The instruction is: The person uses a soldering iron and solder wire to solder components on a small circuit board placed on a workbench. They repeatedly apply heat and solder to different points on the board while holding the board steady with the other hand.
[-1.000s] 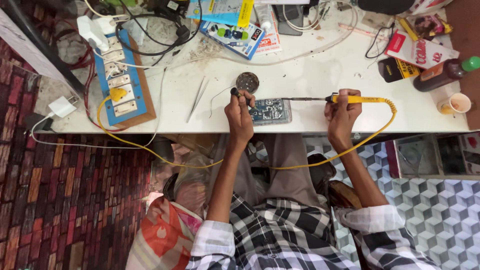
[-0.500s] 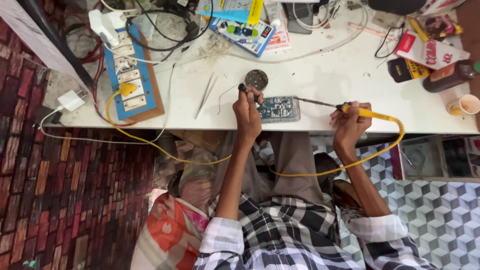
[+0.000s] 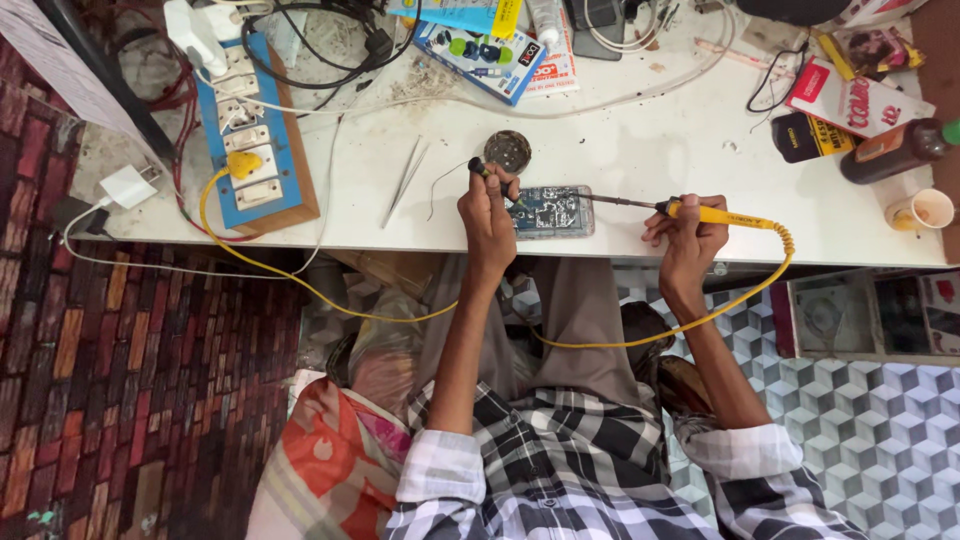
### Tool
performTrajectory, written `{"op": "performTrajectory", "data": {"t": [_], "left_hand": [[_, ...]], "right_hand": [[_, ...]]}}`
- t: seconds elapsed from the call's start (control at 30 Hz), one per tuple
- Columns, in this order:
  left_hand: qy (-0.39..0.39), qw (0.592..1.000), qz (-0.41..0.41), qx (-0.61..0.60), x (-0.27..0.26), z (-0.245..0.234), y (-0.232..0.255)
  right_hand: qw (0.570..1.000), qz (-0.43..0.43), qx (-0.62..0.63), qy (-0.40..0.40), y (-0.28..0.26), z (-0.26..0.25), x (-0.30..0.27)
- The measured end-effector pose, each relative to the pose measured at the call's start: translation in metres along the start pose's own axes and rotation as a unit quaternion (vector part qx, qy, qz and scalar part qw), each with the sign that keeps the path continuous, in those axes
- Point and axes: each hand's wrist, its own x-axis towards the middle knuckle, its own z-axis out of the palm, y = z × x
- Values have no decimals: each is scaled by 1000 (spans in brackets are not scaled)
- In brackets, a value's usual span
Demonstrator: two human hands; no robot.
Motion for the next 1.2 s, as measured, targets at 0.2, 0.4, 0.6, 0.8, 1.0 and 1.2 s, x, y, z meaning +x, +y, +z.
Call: {"op": "performTrajectory", "data": {"t": [0.2,0.4,0.6,0.8,1.0,1.2], "left_hand": [[-3,1000,7,-9,-2,0,3],[7,1000,1,14,-2,1,4],[16,1000,0,16,-2,2,4],[22,999,2,23,-2,2,4],[19,999,9,30,-3,2,7],[28,999,14,35,-4,5,9]], "right_hand": [[1000,-6,-19,4,-4,4,-3],[999,-8,-40,34,-6,5,-2],[997,-18,-30,65,-2,4,-1],[998,-23,-28,51,4,-2,1],[998,-24,-20,63,6,-2,1],[999,-16,-18,43,2,-4,1]]}}
